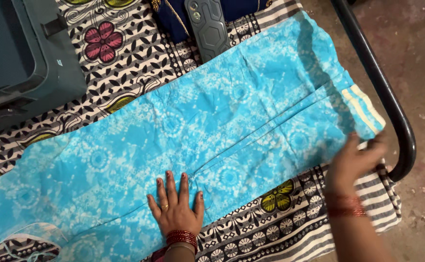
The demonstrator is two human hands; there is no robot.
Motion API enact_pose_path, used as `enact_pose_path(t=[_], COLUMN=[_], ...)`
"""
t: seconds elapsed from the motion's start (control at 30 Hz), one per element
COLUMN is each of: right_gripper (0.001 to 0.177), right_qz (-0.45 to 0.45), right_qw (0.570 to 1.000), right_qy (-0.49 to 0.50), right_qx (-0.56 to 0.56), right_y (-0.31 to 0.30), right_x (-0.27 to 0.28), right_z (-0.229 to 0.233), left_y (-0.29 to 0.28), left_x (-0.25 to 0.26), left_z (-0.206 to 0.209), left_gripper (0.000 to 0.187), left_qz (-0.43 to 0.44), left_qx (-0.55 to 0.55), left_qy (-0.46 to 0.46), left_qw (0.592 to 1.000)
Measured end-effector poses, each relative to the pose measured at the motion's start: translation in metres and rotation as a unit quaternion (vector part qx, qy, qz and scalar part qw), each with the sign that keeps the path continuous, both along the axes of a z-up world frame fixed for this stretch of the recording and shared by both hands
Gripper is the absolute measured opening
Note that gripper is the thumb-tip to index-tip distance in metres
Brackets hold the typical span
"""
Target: The person folds a blue patterned cloth and a white cloth on a patterned bedsheet, then places them into an open suitcase. The person also picks up a pink cloth from a pile of clothes and folds it before placing it in the suitcase.
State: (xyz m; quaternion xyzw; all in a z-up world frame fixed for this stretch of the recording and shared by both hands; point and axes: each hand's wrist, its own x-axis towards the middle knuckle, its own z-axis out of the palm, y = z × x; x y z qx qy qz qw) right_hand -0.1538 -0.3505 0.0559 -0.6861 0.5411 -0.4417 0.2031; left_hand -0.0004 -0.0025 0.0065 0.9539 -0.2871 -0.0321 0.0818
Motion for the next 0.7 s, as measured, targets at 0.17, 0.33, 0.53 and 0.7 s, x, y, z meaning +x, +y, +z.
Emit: enact_pose_path(t=[0.17,0.33,0.53,0.7], right_gripper=[0.053,0.058,0.076,0.074], right_qz=[0.232,0.191,0.146,0.233], right_qw=[0.922,0.901,0.925,0.900], right_qy=[0.302,0.390,0.350,0.369], right_qx=[-0.065,0.009,0.002,-0.010], right_y=[0.062,0.022,-0.053,-0.042], right_x=[0.019,0.042,0.047,0.040], right_z=[-0.022,-0.042,-0.040,-0.046], left_y=[-0.001,0.002,0.000,-0.001], left_x=[0.001,0.001,0.001,0.001], left_z=[-0.001,-0.003,0.000,0.002], left_gripper=[0.064,0.063,0.062,0.061], left_qz=[-0.004,-0.008,-0.003,-0.003], left_qx=[-0.007,-0.017,-0.017,-0.025], left_qy=[-0.012,-0.008,0.004,-0.008], left_qw=[1.000,1.000,1.000,1.000])
